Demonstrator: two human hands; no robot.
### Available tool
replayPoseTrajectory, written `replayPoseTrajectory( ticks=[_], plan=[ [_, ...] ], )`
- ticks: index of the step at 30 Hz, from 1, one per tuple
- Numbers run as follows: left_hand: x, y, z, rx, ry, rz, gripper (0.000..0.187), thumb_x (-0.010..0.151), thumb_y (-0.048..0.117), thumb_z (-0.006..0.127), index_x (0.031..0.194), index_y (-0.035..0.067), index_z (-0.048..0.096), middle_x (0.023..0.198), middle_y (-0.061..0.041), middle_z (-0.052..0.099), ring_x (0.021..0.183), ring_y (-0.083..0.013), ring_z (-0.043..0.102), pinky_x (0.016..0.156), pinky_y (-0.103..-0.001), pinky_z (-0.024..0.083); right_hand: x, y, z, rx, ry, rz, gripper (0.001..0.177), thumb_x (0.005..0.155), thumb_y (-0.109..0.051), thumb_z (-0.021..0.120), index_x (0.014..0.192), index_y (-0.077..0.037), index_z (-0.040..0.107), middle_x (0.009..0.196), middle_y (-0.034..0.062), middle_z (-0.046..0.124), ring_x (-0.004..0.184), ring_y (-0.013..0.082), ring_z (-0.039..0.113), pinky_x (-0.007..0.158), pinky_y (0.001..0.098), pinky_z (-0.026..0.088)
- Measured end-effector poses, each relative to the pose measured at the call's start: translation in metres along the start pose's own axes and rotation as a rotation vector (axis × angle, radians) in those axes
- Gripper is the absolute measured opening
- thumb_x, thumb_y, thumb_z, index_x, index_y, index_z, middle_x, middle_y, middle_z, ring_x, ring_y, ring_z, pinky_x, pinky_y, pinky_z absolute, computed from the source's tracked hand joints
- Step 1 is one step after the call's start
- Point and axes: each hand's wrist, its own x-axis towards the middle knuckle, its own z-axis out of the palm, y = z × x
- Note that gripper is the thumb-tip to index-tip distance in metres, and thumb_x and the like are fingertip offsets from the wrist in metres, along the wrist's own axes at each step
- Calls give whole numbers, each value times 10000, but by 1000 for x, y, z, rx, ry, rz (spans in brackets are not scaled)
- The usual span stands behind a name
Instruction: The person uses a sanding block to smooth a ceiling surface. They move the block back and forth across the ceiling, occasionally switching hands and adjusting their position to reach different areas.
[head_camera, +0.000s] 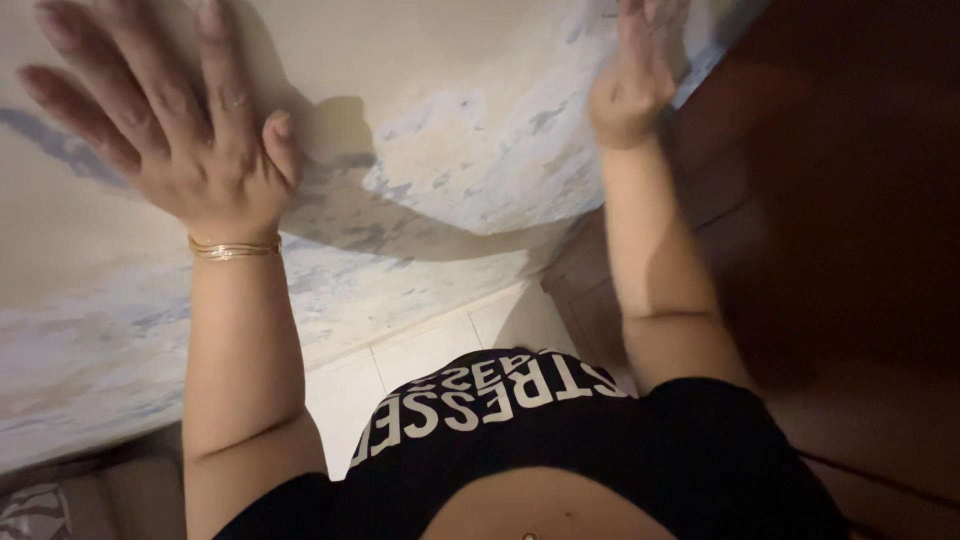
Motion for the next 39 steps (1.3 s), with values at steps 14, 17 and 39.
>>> replayPoseTrajectory(
  ticks=[14,17,39],
  plan=[
    [0,-4,7,7,85,28,701,1052,502,57,1617,261,394,1627,-141,332,1533,-391,183,1285,-600,54,-5,-88,27,245,-172,-665,123,1053,-172,736,1113,-77,786,1225,85,718,1207,202,670,1059,358,559],
    [2,-3,8,5,79,12,702,1051,498,55,1617,265,397,1635,-126,339,1532,-393,192,1286,-598,58,14,-34,3,117,-233,-362,89,1007,-46,693,1023,10,761,1158,144,725,1182,284,677,1065,454,565],
    [-2,-3,9,28,73,15,708,1058,501,54,1646,280,380,1671,-97,277,1564,-376,143,1307,-587,38,5,-31,10,76,-211,-436,173,1056,-77,671,1182,-16,772,1301,106,707,1282,234,653,1102,406,546]
  ],
)
